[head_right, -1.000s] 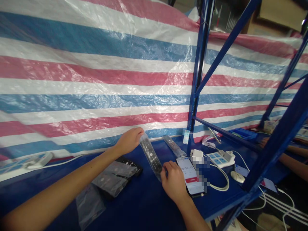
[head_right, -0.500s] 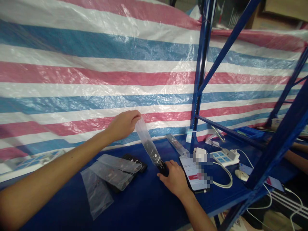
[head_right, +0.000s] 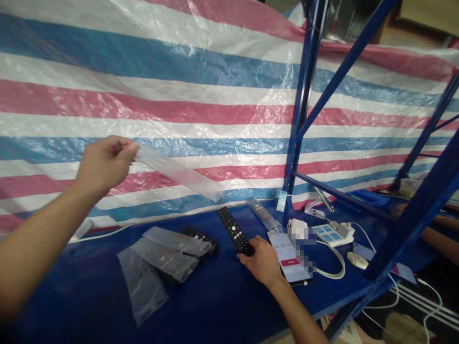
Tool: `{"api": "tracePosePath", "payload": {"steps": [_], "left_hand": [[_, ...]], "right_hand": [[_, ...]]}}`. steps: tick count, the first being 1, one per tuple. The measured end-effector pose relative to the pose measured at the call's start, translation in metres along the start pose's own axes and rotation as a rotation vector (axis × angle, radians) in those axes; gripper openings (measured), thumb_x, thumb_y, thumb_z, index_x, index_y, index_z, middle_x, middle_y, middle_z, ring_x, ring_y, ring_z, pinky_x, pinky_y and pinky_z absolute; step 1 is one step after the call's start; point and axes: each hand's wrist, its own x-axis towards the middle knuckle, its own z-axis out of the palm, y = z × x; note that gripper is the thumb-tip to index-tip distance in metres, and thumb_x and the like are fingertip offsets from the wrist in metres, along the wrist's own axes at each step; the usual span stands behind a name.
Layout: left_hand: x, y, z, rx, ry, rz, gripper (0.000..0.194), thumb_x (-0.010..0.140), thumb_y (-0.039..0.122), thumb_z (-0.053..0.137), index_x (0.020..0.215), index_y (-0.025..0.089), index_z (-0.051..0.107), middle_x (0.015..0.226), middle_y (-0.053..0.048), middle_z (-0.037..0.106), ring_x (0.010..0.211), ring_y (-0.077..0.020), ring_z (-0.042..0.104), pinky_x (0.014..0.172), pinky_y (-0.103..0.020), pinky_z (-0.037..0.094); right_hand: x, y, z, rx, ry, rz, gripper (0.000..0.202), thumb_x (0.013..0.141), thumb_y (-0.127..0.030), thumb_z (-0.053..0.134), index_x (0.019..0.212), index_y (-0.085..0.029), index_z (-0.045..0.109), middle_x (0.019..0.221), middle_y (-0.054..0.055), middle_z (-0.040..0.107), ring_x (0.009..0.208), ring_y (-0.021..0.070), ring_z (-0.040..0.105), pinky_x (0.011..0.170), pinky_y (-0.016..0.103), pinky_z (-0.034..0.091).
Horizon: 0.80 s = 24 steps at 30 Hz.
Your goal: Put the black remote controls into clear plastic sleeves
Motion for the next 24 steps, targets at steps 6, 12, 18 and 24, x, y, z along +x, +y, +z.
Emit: {"api": "tracePosePath", "payload": {"steps": [6,12,18,24], "left_hand": [[-0.056,-0.079,0.054,-0.078,-0.396,-0.367,0.023,0.079,0.038,0.045,0.073,0.018,0.056,0.063,0.0,0.06,0.066,-0.0173,0.058,0.064,-0.028,0.049],[-0.097,-0.114,0.096,0.021,-0.556,-0.372,0.022,0.075,0.031,0.044,0.06,0.021,0.056,0.057,-0.001,0.062,0.063,-0.0199,0.062,0.061,-0.028,0.048],[-0.113,-0.135,0.105,0.228,-0.646,-0.306,0.022,0.075,0.023,0.045,0.062,0.02,0.062,0.072,-0.006,0.07,0.078,-0.0244,0.066,0.069,-0.029,0.047],[-0.119,-0.137,0.104,0.387,-0.657,-0.22,0.03,0.082,0.023,0.041,0.084,0.016,0.07,0.093,-0.014,0.071,0.096,-0.0299,0.065,0.082,-0.036,0.048]], "right_hand": [[0.021,-0.014,0.002,-0.184,-0.071,0.049,0.017,0.076,-0.037,0.069,0.074,-0.02,0.067,0.09,0.004,0.066,0.076,0.0172,0.064,0.063,0.026,0.04],[0.047,-0.031,0.013,-0.202,-0.149,0.033,0.023,0.077,-0.04,0.068,0.079,-0.018,0.07,0.097,0.007,0.066,0.088,0.0205,0.064,0.071,0.027,0.042],[0.06,-0.032,0.02,-0.125,-0.182,-0.071,0.032,0.084,-0.048,0.061,0.093,-0.02,0.07,0.102,0.006,0.065,0.091,0.0169,0.063,0.078,0.023,0.044],[0.073,0.001,-0.016,-0.534,-0.045,0.203,0.036,0.087,-0.037,0.059,0.112,-0.012,0.065,0.116,0.019,0.062,0.112,0.0307,0.057,0.087,0.036,0.045]]}}
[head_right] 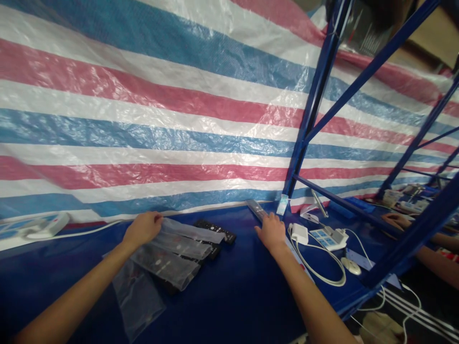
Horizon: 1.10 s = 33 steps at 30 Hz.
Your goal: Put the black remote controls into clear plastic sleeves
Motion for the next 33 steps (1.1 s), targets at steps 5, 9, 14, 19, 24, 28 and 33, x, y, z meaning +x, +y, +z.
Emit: {"api": "tracePosePath", "payload": {"steps": [5,9,14,19,24,28,33], "left_hand": [[0.0,0.007,-0.01,0.05,0.035,0.065,0.035,0.087,0.028,0.038,0.092,0.015,0.07,0.099,-0.013,0.07,0.097,-0.029,0.063,0.087,-0.037,0.047],[-0.007,0.022,-0.016,0.059,0.083,0.143,0.035,0.089,0.03,0.037,0.091,0.017,0.07,0.097,-0.011,0.07,0.096,-0.0273,0.062,0.088,-0.036,0.047],[-0.016,0.059,-0.02,-0.019,0.108,0.243,0.032,0.088,0.032,0.041,0.089,0.017,0.069,0.093,-0.009,0.07,0.093,-0.0258,0.062,0.084,-0.035,0.048],[-0.007,0.107,-0.019,-0.025,-0.046,0.31,0.031,0.09,0.03,0.041,0.094,0.016,0.068,0.099,-0.011,0.07,0.098,-0.0258,0.062,0.085,-0.035,0.047],[0.015,0.16,0.005,-0.029,-0.253,0.431,0.022,0.09,0.031,0.051,0.094,0.017,0.068,0.1,-0.008,0.07,0.098,-0.0227,0.064,0.084,-0.03,0.047],[0.033,0.193,0.034,-0.023,-0.408,0.452,0.023,0.091,0.034,0.056,0.102,0.016,0.064,0.106,-0.007,0.066,0.096,-0.0193,0.063,0.085,-0.037,0.051],[0.05,0.211,0.059,-0.009,-0.488,0.417,0.03,0.091,0.036,0.056,0.116,0.018,0.058,0.118,-0.008,0.059,0.1,-0.0211,0.06,0.084,-0.041,0.053]], "right_hand": [[0.017,0.016,0.0,-0.065,-0.099,0.003,0.021,0.082,-0.013,0.056,0.097,-0.009,0.07,0.1,0.021,0.069,0.103,0.0311,0.063,0.081,0.036,0.046],[0.017,0.001,0.004,-0.034,-0.132,-0.122,0.023,0.083,-0.01,0.049,0.092,-0.013,0.07,0.098,0.016,0.071,0.097,0.0243,0.066,0.076,0.029,0.045],[-0.014,-0.019,0.006,0.041,-0.115,-0.335,0.022,0.085,-0.015,0.046,0.088,-0.017,0.068,0.098,0.01,0.07,0.097,0.0202,0.063,0.079,0.027,0.044],[-0.057,-0.012,0.005,0.111,-0.075,-0.511,0.016,0.079,-0.011,0.048,0.079,-0.018,0.064,0.09,0.007,0.067,0.095,0.0212,0.058,0.082,0.03,0.042],[-0.087,0.009,0.01,0.223,0.004,-0.518,0.015,0.081,-0.01,0.049,0.079,-0.019,0.061,0.089,0.005,0.064,0.087,0.0215,0.057,0.077,0.033,0.042],[-0.102,0.024,0.015,0.292,0.126,-0.475,0.013,0.089,-0.019,0.049,0.084,-0.02,0.061,0.087,0.006,0.063,0.084,0.0226,0.057,0.075,0.035,0.043],[-0.113,0.04,0.016,0.317,0.22,-0.479,0.014,0.09,-0.02,0.048,0.083,-0.023,0.06,0.084,0.005,0.064,0.079,0.0207,0.06,0.069,0.032,0.045]]}}
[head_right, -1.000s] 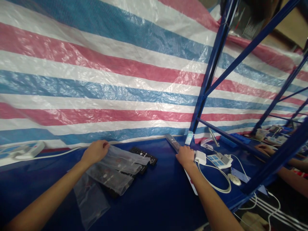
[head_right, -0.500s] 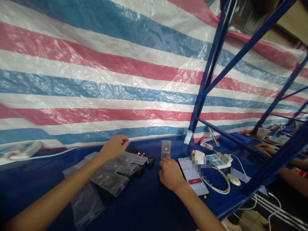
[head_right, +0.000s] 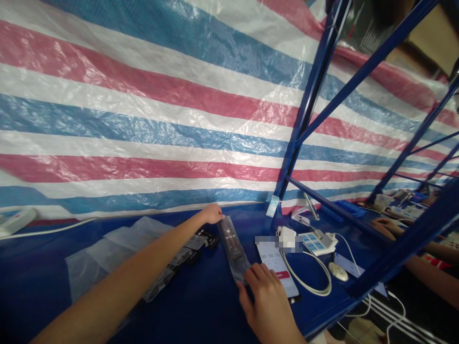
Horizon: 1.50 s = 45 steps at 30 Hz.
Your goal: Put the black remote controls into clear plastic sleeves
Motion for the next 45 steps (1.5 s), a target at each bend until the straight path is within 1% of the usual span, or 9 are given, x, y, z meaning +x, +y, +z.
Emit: {"api": "tracePosePath", "payload": {"steps": [5,10,14,19,24,29,34,41,45], "left_hand": [[0.007,0.005,0.01,0.005,0.006,0.0,0.03,0.091,0.036,0.057,0.115,0.018,0.058,0.117,-0.007,0.059,0.099,-0.0213,0.06,0.083,-0.039,0.053],[-0.014,0.014,0.006,0.083,0.163,0.04,0.027,0.091,0.029,0.057,0.114,0.015,0.058,0.114,-0.009,0.061,0.101,-0.0213,0.06,0.086,-0.041,0.051],[-0.04,0.024,-0.02,0.161,0.334,0.127,0.026,0.086,0.007,0.05,0.109,0.015,0.058,0.109,-0.013,0.064,0.105,-0.0238,0.059,0.091,-0.037,0.047],[-0.073,0.041,-0.059,0.217,0.468,0.243,0.023,0.087,0.008,0.042,0.103,0.017,0.056,0.104,-0.01,0.065,0.104,-0.0238,0.058,0.087,-0.034,0.046],[-0.101,0.06,-0.086,0.266,0.594,0.343,0.019,0.09,0.013,0.04,0.097,0.016,0.058,0.094,-0.009,0.065,0.093,-0.023,0.061,0.077,-0.033,0.047],[-0.117,0.073,-0.103,0.322,0.632,0.343,0.02,0.091,0.013,0.039,0.095,0.016,0.058,0.093,-0.008,0.065,0.091,-0.022,0.061,0.076,-0.033,0.047],[-0.125,0.071,-0.119,0.36,0.677,0.341,0.021,0.092,0.014,0.037,0.094,0.016,0.058,0.096,-0.008,0.065,0.094,-0.0226,0.058,0.079,-0.033,0.045],[-0.141,0.066,-0.147,0.229,0.785,0.322,0.023,0.094,0.022,0.036,0.091,0.018,0.058,0.09,-0.004,0.063,0.089,-0.0196,0.057,0.078,-0.032,0.043],[-0.15,0.041,-0.171,0.063,0.929,0.214,0.018,0.09,0.024,0.042,0.09,0.017,0.059,0.086,-0.002,0.063,0.083,-0.0176,0.057,0.08,-0.032,0.044]], "right_hand": [[-0.005,0.006,-0.004,0.027,0.042,-0.006,0.017,0.091,-0.021,0.046,0.08,-0.023,0.059,0.082,0.005,0.064,0.077,0.0197,0.061,0.068,0.031,0.046],[-0.006,0.009,-0.004,0.035,0.072,0.003,0.019,0.092,-0.024,0.045,0.078,-0.024,0.058,0.079,0.004,0.064,0.074,0.0195,0.062,0.066,0.03,0.046],[-0.012,0.013,-0.005,0.055,0.135,0.04,0.021,0.093,-0.027,0.045,0.078,-0.024,0.059,0.078,0.003,0.065,0.071,0.0184,0.063,0.066,0.03,0.047],[-0.023,0.015,-0.002,0.076,0.203,0.141,0.023,0.094,-0.033,0.044,0.079,-0.024,0.06,0.079,0.004,0.066,0.071,0.0186,0.065,0.064,0.029,0.048],[-0.023,0.011,0.006,0.069,0.112,0.268,0.019,0.088,-0.038,0.053,0.093,-0.023,0.064,0.085,0.006,0.068,0.071,0.0207,0.067,0.06,0.029,0.049],[0.003,0.001,0.007,0.116,-0.061,0.376,0.034,0.081,-0.036,0.062,0.11,-0.018,0.062,0.088,0.008,0.069,0.076,0.0228,0.067,0.069,0.031,0.05],[0.037,0.0,-0.001,0.166,-0.191,0.451,0.038,0.075,-0.034,0.069,0.108,-0.015,0.063,0.091,0.009,0.069,0.085,0.0237,0.065,0.073,0.029,0.046],[0.054,0.009,0.003,0.222,-0.256,0.398,0.024,0.073,-0.035,0.07,0.092,-0.019,0.066,0.081,0.003,0.069,0.075,0.0197,0.063,0.06,0.025,0.037],[0.057,0.008,0.004,0.188,-0.227,0.413,0.014,0.075,-0.032,0.064,0.082,-0.02,0.066,0.079,0.003,0.07,0.075,0.0192,0.064,0.059,0.025,0.036]]}}
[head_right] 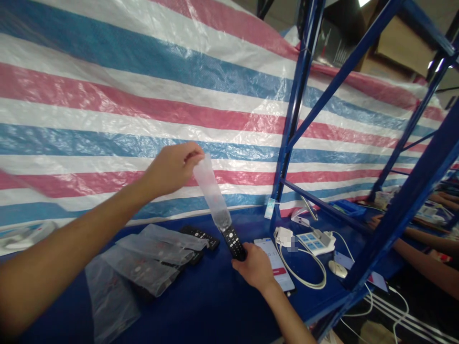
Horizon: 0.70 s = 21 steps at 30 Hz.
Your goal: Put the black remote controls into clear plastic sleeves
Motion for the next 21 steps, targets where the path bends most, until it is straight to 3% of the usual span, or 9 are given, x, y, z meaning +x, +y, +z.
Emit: {"api": "tracePosePath", "payload": {"steps": [2,4,7,10,13,16,19,21], "left_hand": [[-0.001,-0.029,-0.003,-0.077,0.086,-0.169,0.019,0.09,0.027,0.043,0.093,0.017,0.059,0.087,-0.001,0.064,0.084,-0.0158,0.057,0.083,-0.03,0.044],[-0.011,-0.064,0.006,-0.109,0.1,-0.373,0.023,0.092,0.03,0.039,0.091,0.016,0.057,0.088,-0.001,0.065,0.084,-0.0148,0.058,0.082,-0.028,0.046],[-0.042,-0.109,0.039,-0.103,-0.044,-0.551,0.028,0.091,0.028,0.035,0.084,0.013,0.057,0.076,-0.002,0.065,0.075,-0.0161,0.059,0.07,-0.028,0.05],[-0.078,-0.135,0.078,-0.096,-0.221,-0.611,0.028,0.086,0.023,0.038,0.068,0.015,0.057,0.058,-0.001,0.06,0.064,-0.0163,0.06,0.06,-0.026,0.05],[-0.103,-0.145,0.1,-0.043,-0.348,-0.623,0.027,0.081,0.02,0.042,0.059,0.017,0.058,0.053,0.0,0.06,0.064,-0.0197,0.063,0.06,-0.027,0.05],[-0.113,-0.145,0.106,0.07,-0.401,-0.615,0.023,0.077,0.016,0.044,0.064,0.017,0.063,0.066,-0.005,0.068,0.077,-0.0253,0.067,0.068,-0.032,0.051],[-0.113,-0.129,0.107,0.198,-0.401,-0.573,0.026,0.081,0.016,0.041,0.087,0.013,0.067,0.095,-0.017,0.069,0.098,-0.0324,0.063,0.079,-0.04,0.05],[-0.11,-0.106,0.111,0.241,-0.404,-0.498,0.03,0.085,0.018,0.04,0.1,0.01,0.065,0.109,-0.021,0.065,0.11,-0.0342,0.057,0.085,-0.042,0.048]], "right_hand": [[0.003,-0.001,-0.002,-0.045,0.021,0.049,0.014,0.076,-0.033,0.061,0.079,-0.02,0.067,0.081,0.005,0.071,0.077,0.0203,0.065,0.06,0.026,0.038],[0.008,-0.003,-0.004,-0.099,0.027,0.091,0.017,0.076,-0.035,0.059,0.078,-0.02,0.068,0.083,0.007,0.072,0.079,0.0223,0.066,0.062,0.027,0.04],[0.02,-0.006,-0.004,-0.168,0.018,0.13,0.02,0.074,-0.035,0.058,0.079,-0.019,0.07,0.09,0.01,0.073,0.086,0.0251,0.068,0.067,0.029,0.044],[0.033,-0.012,-0.001,-0.195,0.003,0.148,0.022,0.072,-0.034,0.06,0.08,-0.017,0.071,0.092,0.013,0.073,0.087,0.0265,0.068,0.068,0.029,0.046],[0.042,-0.018,0.003,-0.196,-0.014,0.135,0.022,0.072,-0.034,0.062,0.082,-0.018,0.072,0.09,0.012,0.073,0.087,0.0261,0.069,0.068,0.029,0.047],[0.045,-0.021,0.006,-0.207,-0.014,0.116,0.024,0.075,-0.035,0.062,0.09,-0.018,0.071,0.097,0.012,0.071,0.093,0.0257,0.067,0.073,0.029,0.047],[0.044,-0.022,0.008,-0.22,-0.008,0.111,0.03,0.078,-0.041,0.062,0.095,-0.017,0.07,0.104,0.013,0.068,0.097,0.026,0.066,0.076,0.03,0.047],[0.043,-0.021,0.008,-0.229,-0.007,0.114,0.034,0.079,-0.045,0.063,0.096,-0.017,0.07,0.105,0.014,0.067,0.096,0.0259,0.066,0.076,0.031,0.047]]}}
